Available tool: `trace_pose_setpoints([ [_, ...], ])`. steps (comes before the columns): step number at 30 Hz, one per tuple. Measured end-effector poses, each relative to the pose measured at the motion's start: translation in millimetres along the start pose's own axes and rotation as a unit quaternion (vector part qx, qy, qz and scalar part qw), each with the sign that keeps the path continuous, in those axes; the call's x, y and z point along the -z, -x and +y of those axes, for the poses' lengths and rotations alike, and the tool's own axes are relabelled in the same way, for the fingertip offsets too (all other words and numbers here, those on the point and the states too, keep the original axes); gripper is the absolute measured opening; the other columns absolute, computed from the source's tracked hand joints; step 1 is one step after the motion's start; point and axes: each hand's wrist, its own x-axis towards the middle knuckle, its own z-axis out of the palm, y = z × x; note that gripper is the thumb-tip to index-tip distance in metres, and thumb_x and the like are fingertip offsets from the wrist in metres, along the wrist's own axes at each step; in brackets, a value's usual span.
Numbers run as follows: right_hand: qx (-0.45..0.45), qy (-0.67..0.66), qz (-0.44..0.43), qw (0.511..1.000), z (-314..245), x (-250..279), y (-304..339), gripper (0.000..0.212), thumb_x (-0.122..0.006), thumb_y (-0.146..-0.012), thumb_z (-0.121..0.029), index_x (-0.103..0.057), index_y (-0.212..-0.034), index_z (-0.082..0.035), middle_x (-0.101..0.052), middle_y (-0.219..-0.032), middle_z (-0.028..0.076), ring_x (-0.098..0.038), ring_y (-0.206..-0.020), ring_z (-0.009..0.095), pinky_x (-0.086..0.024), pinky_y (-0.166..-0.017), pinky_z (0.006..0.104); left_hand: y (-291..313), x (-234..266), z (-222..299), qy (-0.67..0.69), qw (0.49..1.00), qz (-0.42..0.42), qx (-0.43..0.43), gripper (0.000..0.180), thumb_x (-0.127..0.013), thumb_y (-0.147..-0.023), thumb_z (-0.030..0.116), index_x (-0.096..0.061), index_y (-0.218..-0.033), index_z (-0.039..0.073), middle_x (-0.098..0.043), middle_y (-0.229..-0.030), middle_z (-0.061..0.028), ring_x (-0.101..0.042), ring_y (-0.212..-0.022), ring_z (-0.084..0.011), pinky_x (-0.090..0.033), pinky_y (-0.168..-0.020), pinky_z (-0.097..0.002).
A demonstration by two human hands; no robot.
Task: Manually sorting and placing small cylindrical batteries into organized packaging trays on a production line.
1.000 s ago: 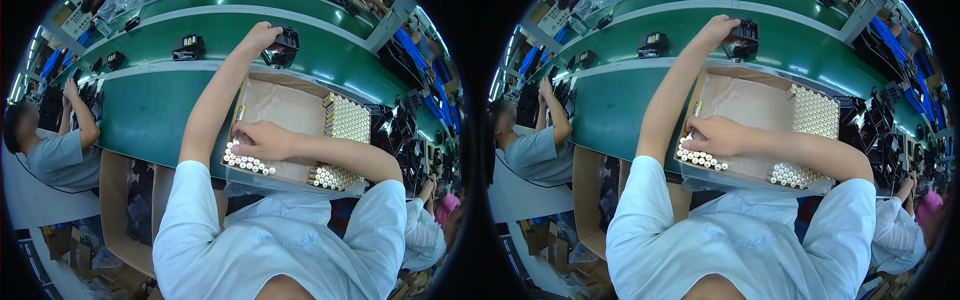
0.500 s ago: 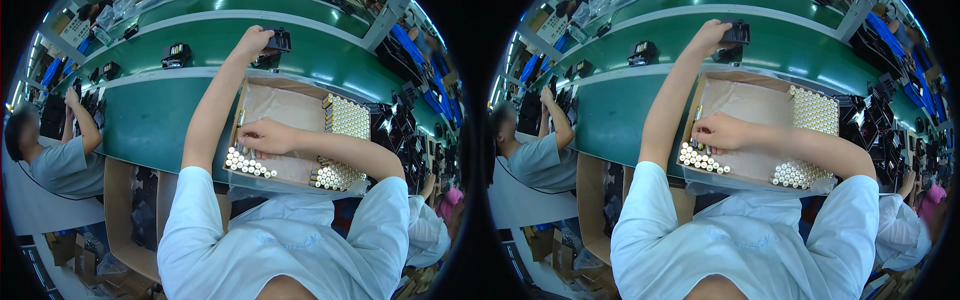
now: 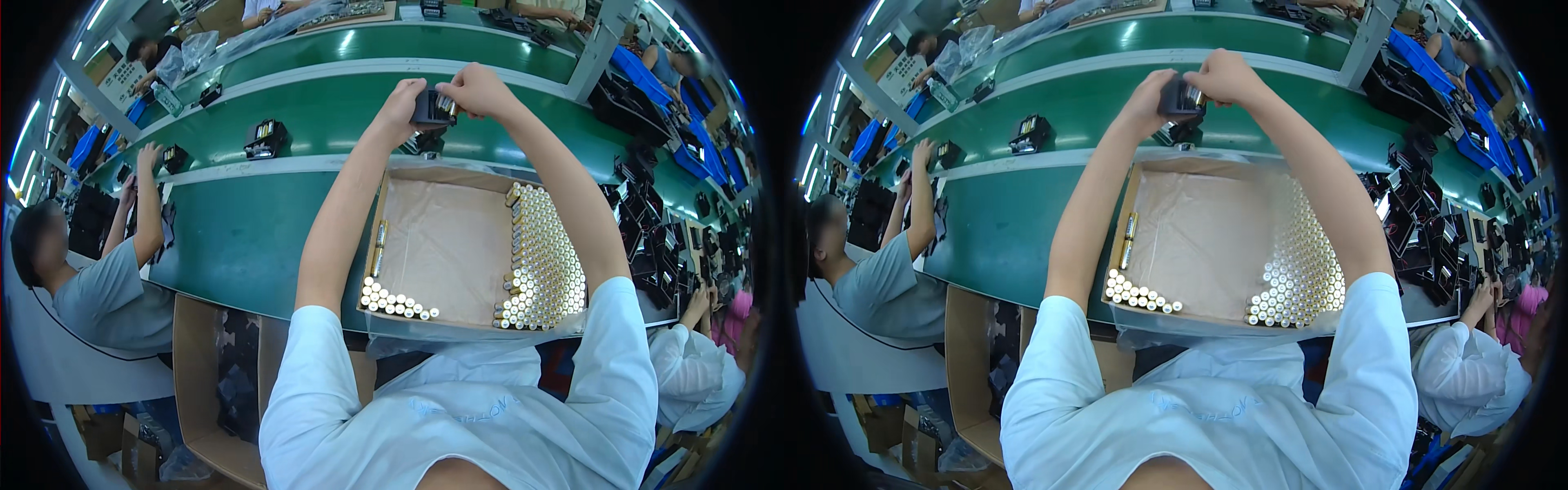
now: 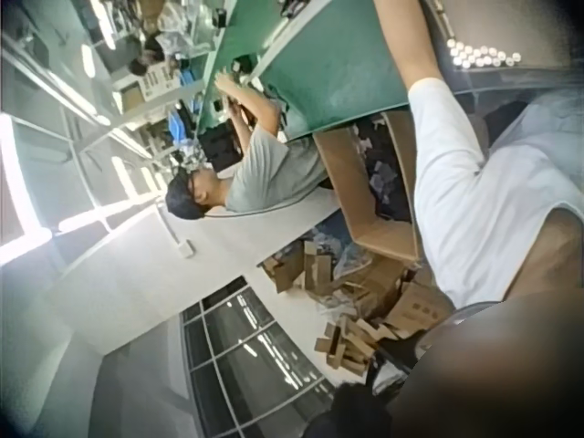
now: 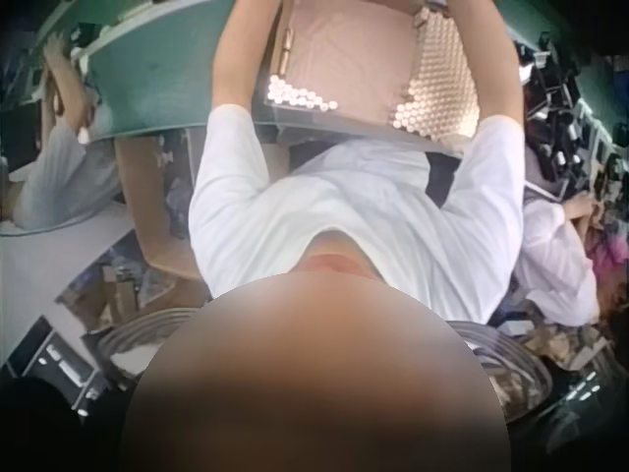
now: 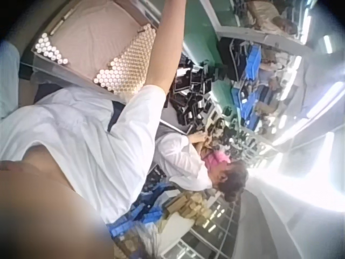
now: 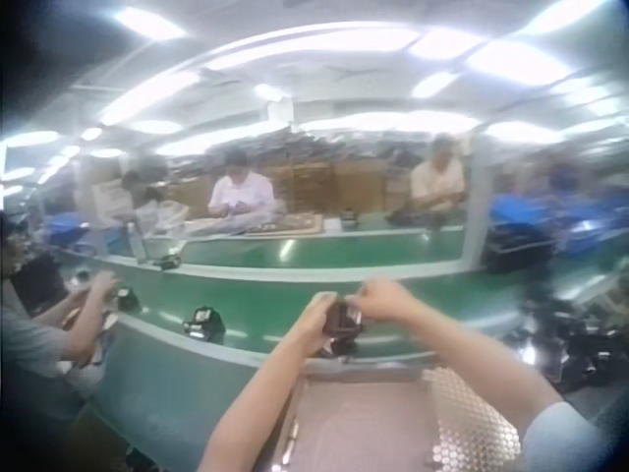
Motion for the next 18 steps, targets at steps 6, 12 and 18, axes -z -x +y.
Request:
trace_pose_setpoints([
  [6,0.026,0.026,-0.048,0.998,-16,-6,0,0.045,-0.07,-0.089,-0.037,-0.069,-0.061,-0.002,-0.057,-0.05,0.005,-0.046,-0.038,0.014,-0.04,-0.04,0.029,7,1,8,0.011,0.999,-0.001,0.032,0.037,-0.058,-0.1,0.021,-0.051,-0.125,-0.005,-0.063,-0.106,-0.0195,-0.066,-0.089,-0.0273,-0.062,-0.071,-0.0397],
  [12,0.225,0.072,0.147,0.961,-3,-32,30,0.03,-0.075,-0.081,-0.038,-0.079,-0.078,-0.009,-0.067,-0.06,0.007,-0.053,-0.049,0.024,-0.046,-0.054,0.0323,-5,15,-4,-0.063,0.996,0.069,-0.001,0.041,-0.061,-0.098,0.02,-0.049,-0.128,-0.005,-0.062,-0.107,-0.0218,-0.066,-0.089,-0.0274,-0.062,-0.069,-0.0387],
  [18,0.209,0.16,0.114,0.958,6,-30,24,0.032,-0.073,-0.084,-0.04,-0.079,-0.094,-0.01,-0.072,-0.076,0.008,-0.059,-0.059,0.03,-0.049,-0.059,0.0354,-1,11,-5,-0.101,0.992,0.078,-0.018,0.053,-0.066,-0.094,0.013,-0.037,-0.136,-0.005,-0.055,-0.114,-0.0253,-0.065,-0.092,-0.0311,-0.06,-0.071,-0.039],
])
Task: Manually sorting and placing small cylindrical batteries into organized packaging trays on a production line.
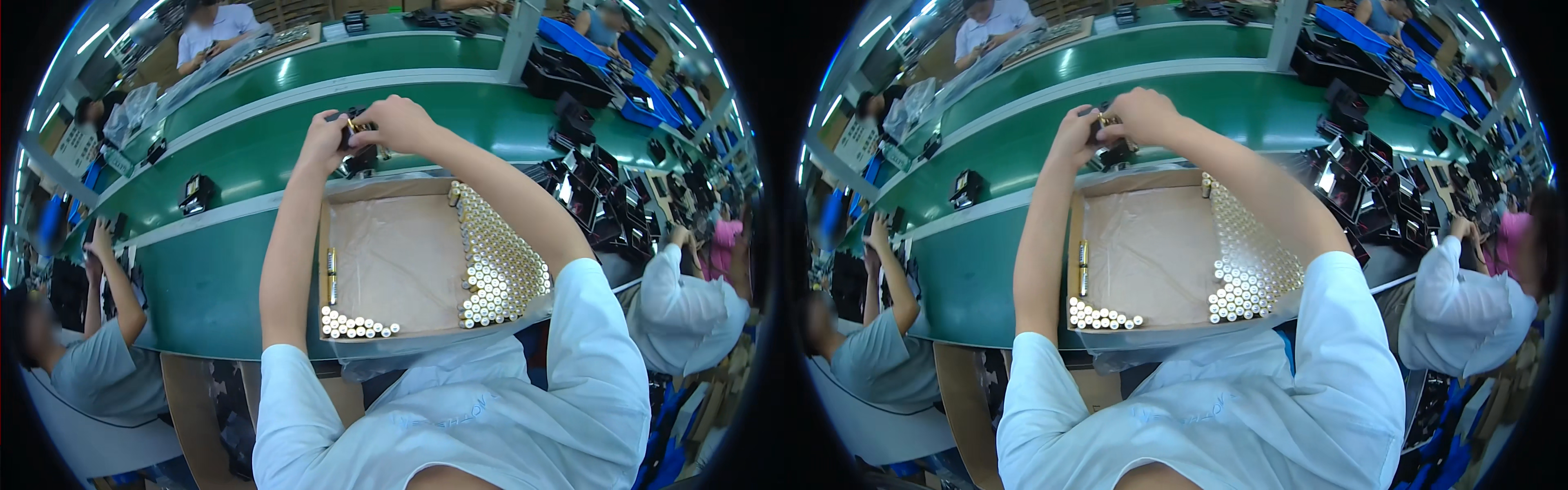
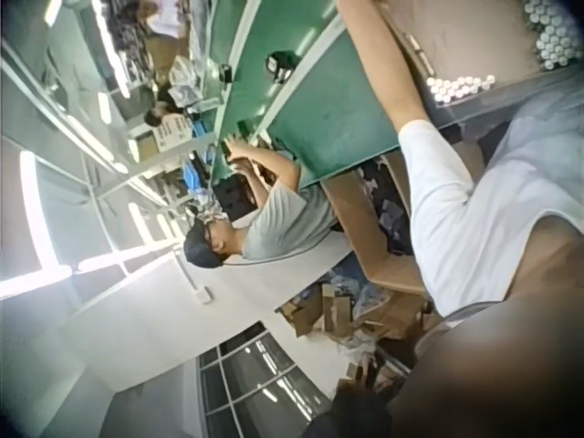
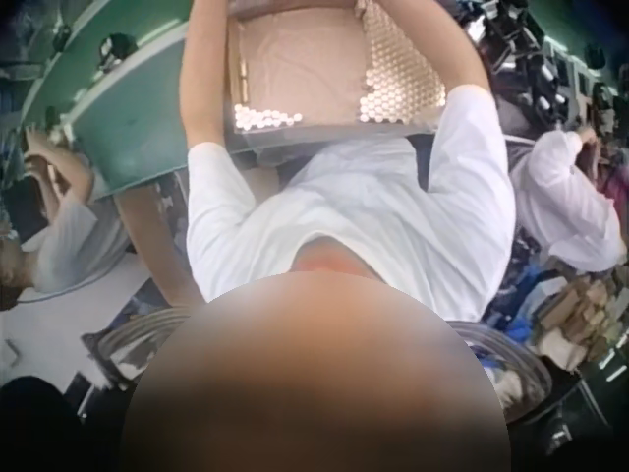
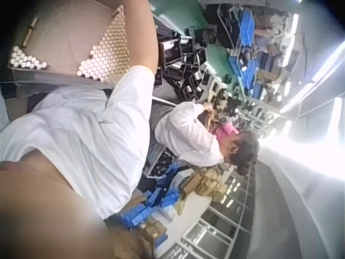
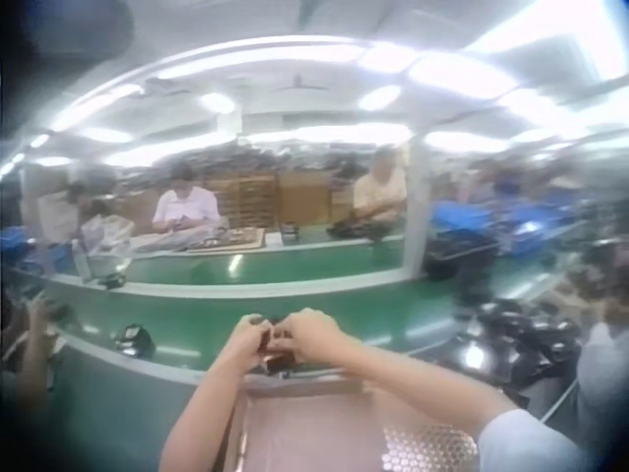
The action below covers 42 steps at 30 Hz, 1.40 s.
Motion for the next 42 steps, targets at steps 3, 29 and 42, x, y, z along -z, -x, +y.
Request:
trace_pose_setpoints([
  [3,-0.033,-0.14,-0.049,0.988,20,9,-16,0.034,-0.071,-0.086,-0.042,-0.077,-0.089,-0.009,-0.07,-0.071,0.009,-0.061,-0.059,0.029,-0.05,-0.06,0.0356,4,-10,8,0.038,0.998,-0.021,0.04,0.057,-0.066,-0.093,0.01,-0.033,-0.137,-0.003,-0.052,-0.115,-0.0253,-0.064,-0.093,-0.0326,-0.06,-0.07,-0.0393],
  [29,0.002,-0.21,-0.158,0.965,-84,-4,50,0.042,-0.051,-0.101,-0.036,-0.066,-0.085,0.0,-0.066,-0.073,0.011,-0.057,-0.059,0.024,-0.048,-0.06,0.0373,-5,27,6,-0.486,0.859,0.084,-0.136,0.049,-0.062,-0.082,0.008,-0.045,-0.128,0.003,-0.057,-0.113,-0.0273,-0.063,-0.087,-0.0408,-0.055,-0.074,-0.0467],
  [42,0.021,-0.367,-0.348,0.862,-153,-18,119,0.038,-0.071,-0.091,-0.039,-0.073,-0.091,-0.001,-0.068,-0.073,0.007,-0.058,-0.061,0.018,-0.048,-0.061,0.0311,-4,26,-8,-0.744,0.582,0.203,-0.259,0.035,-0.06,-0.082,0.017,-0.056,-0.113,0.0,-0.056,-0.106,-0.0224,-0.049,-0.092,-0.0363,-0.042,-0.079,-0.0468],
])
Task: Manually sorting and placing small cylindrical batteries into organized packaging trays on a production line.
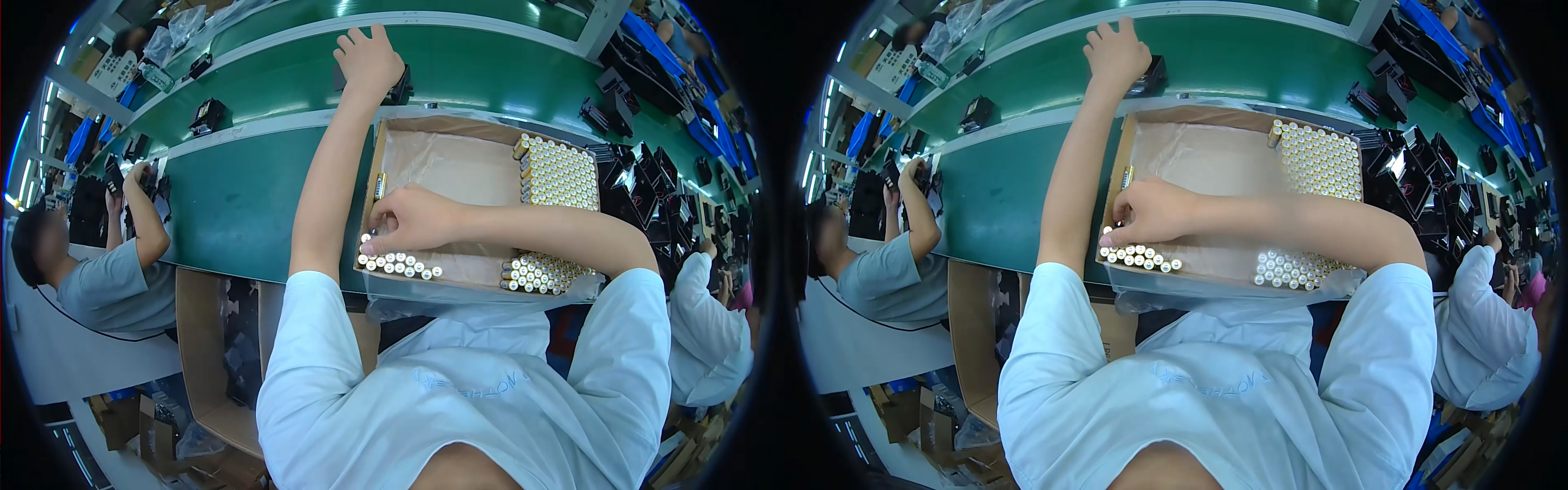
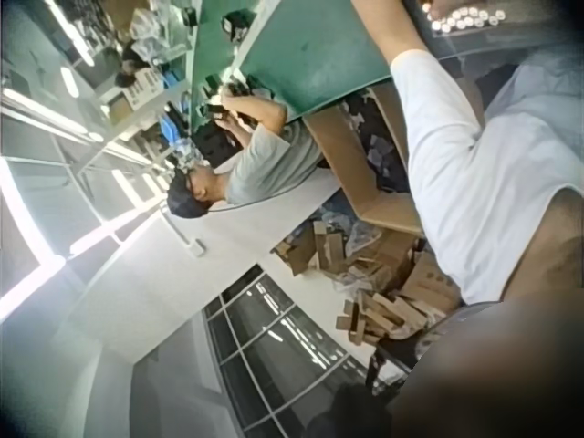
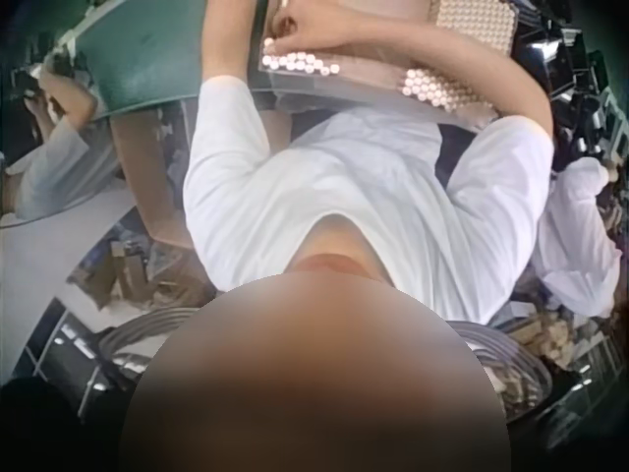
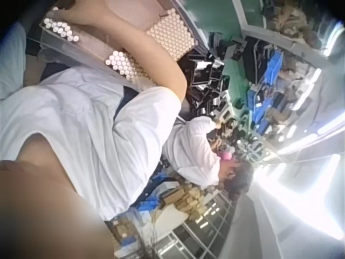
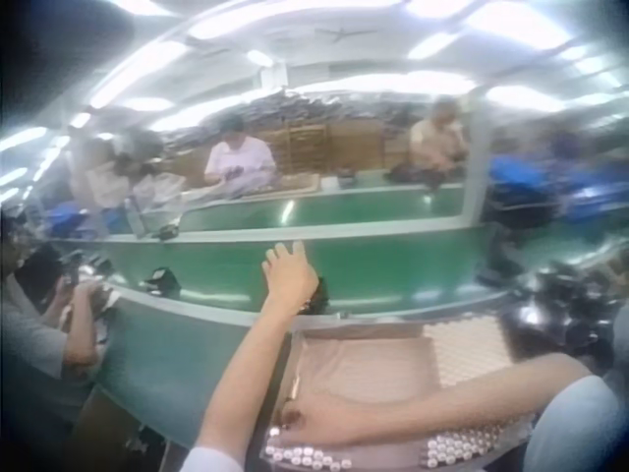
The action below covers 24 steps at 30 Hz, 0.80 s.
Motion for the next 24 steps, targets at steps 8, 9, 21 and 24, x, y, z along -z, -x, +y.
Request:
trace_pose_setpoints([
  [8,0.024,-0.06,-0.008,0.998,15,-8,-5,0.03,-0.071,-0.092,-0.03,-0.073,-0.091,0.0,-0.067,-0.073,0.007,-0.058,-0.057,0.017,-0.048,-0.06,0.029,1,-1,4,0.032,0.999,-0.037,-0.007,0.036,-0.059,-0.082,0.016,-0.055,-0.113,0.0,-0.056,-0.106,-0.0234,-0.049,-0.093,-0.0373,-0.042,-0.08,-0.0473],
  [9,0.026,-0.066,-0.013,0.997,17,-8,-6,0.029,-0.07,-0.093,-0.029,-0.073,-0.092,0.0,-0.067,-0.073,0.007,-0.059,-0.057,0.016,-0.049,-0.06,0.0285,0,-1,4,0.038,0.998,-0.047,-0.006,0.036,-0.059,-0.082,0.016,-0.055,-0.113,0.0,-0.056,-0.106,-0.0234,-0.049,-0.093,-0.0372,-0.042,-0.08,-0.0473],
  [21,0.025,-0.138,-0.072,0.987,23,-1,-7,0.018,-0.06,-0.098,-0.017,-0.066,-0.097,0.0,-0.069,-0.072,0.005,-0.067,-0.055,0.015,-0.052,-0.056,0.026,2,1,4,0.128,0.985,-0.055,-0.103,0.035,-0.062,-0.084,0.018,-0.06,-0.117,0.007,-0.062,-0.106,-0.0201,-0.057,-0.095,-0.0401,-0.049,-0.081,-0.0508],
  [24,0.056,-0.128,-0.055,0.989,40,-7,-11,0.016,-0.061,-0.097,-0.016,-0.067,-0.096,-0.001,-0.07,-0.071,0.004,-0.066,-0.053,0.015,-0.051,-0.056,0.0259,3,11,22,0.244,0.952,-0.119,-0.141,0.029,-0.062,-0.086,0.018,-0.065,-0.113,0.006,-0.066,-0.103,-0.0166,-0.061,-0.093,-0.0359,-0.051,-0.081,-0.0452],
])
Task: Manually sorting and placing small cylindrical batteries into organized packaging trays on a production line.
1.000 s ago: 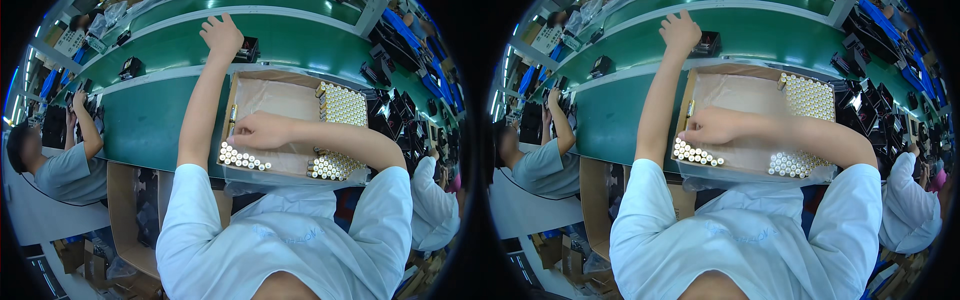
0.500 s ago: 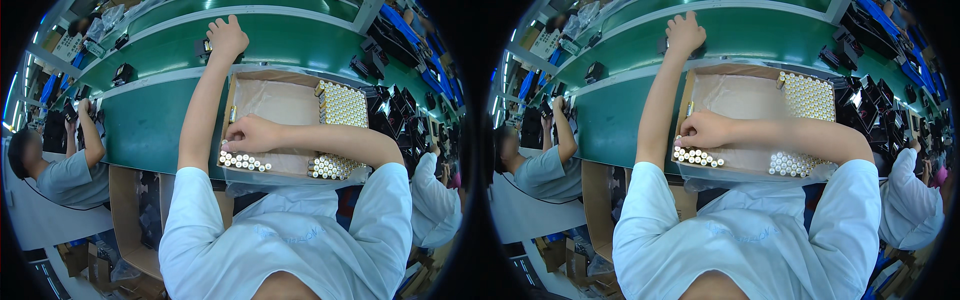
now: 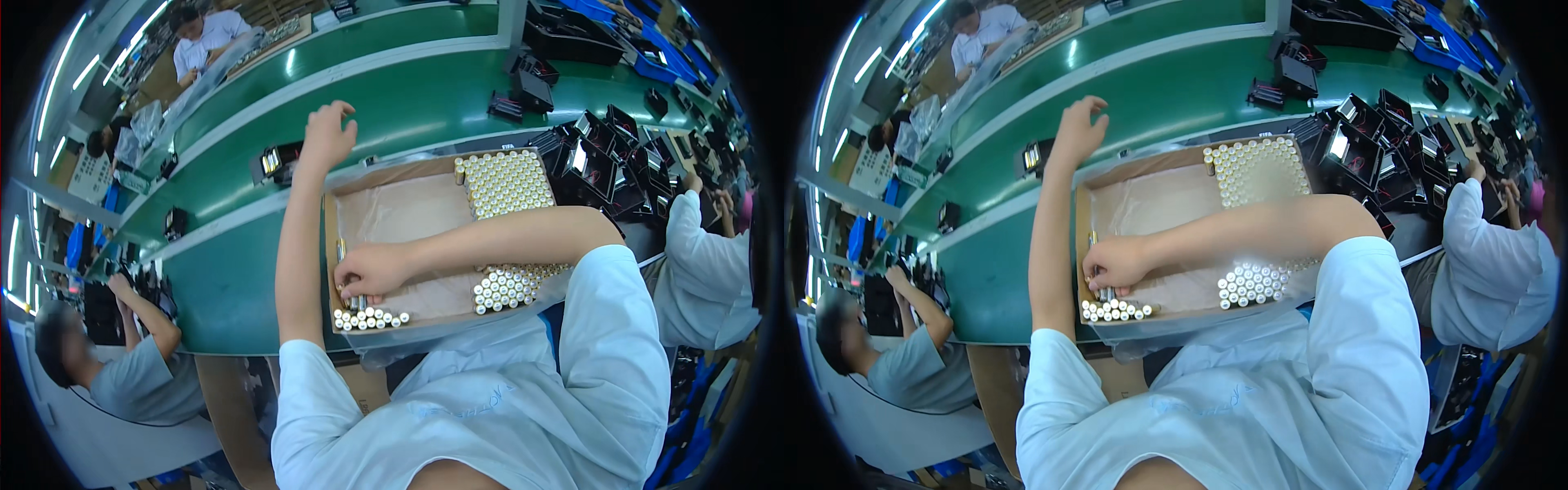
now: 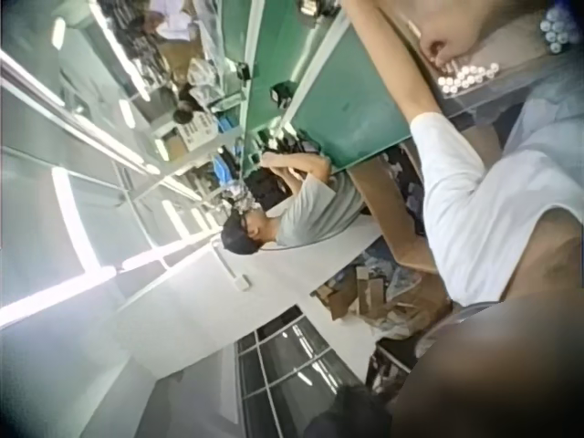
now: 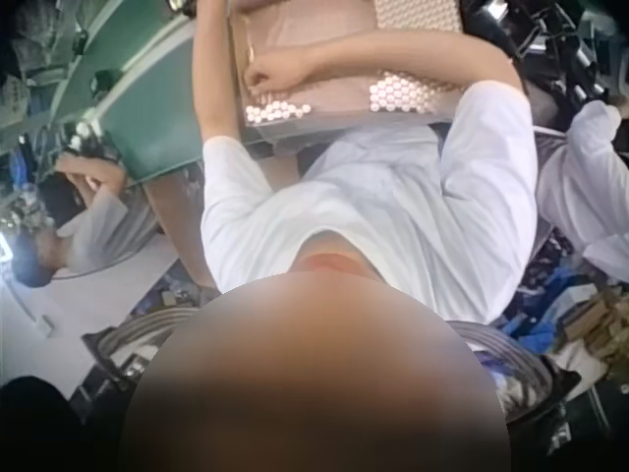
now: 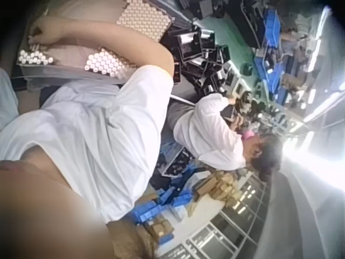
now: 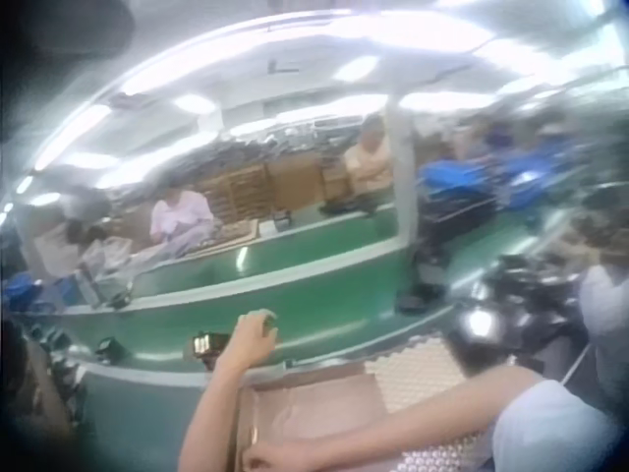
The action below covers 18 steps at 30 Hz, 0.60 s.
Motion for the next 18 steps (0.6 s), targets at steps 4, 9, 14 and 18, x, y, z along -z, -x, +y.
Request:
trace_pose_setpoints([
  [4,0.025,0.042,0.02,0.999,12,-5,-4,0.014,-0.062,-0.096,-0.015,-0.068,-0.096,-0.002,-0.07,-0.07,0.004,-0.065,-0.052,0.016,-0.051,-0.055,0.0274,-19,-8,52,0.148,0.984,-0.1,-0.004,0.024,-0.062,-0.088,0.016,-0.069,-0.108,0.004,-0.072,-0.099,-0.013,-0.067,-0.088,-0.0295,-0.053,-0.081,-0.0377],
  [9,-0.026,-0.035,0.01,0.999,8,1,5,0.015,-0.062,-0.095,-0.017,-0.07,-0.095,-0.004,-0.07,-0.065,0.003,-0.065,-0.054,0.017,-0.051,-0.057,0.0307,-90,-58,111,0.059,0.964,-0.246,-0.076,0.025,-0.061,-0.09,0.014,-0.069,-0.112,0.006,-0.073,-0.106,-0.0106,-0.067,-0.094,-0.0281,-0.053,-0.085,-0.0373],
  [14,0.09,0.025,0.063,0.994,31,-19,-11,0.023,-0.055,-0.096,-0.022,-0.068,-0.086,-0.005,-0.07,-0.066,0.003,-0.063,-0.059,0.025,-0.051,-0.061,0.0326,-131,-146,114,0.069,0.957,-0.224,-0.171,0.022,-0.061,-0.09,0.012,-0.07,-0.11,0.006,-0.072,-0.106,-0.0115,-0.067,-0.093,-0.0298,-0.052,-0.083,-0.0375],
  [18,0.159,0.007,0.089,0.983,40,-20,-17,0.025,-0.055,-0.095,-0.023,-0.066,-0.084,-0.004,-0.07,-0.067,0.004,-0.061,-0.059,0.027,-0.051,-0.061,0.0326,-148,-169,110,0.037,0.936,-0.209,-0.279,0.02,-0.061,-0.091,0.013,-0.071,-0.107,0.006,-0.071,-0.102,-0.0107,-0.066,-0.091,-0.029,-0.052,-0.082,-0.0377],
])
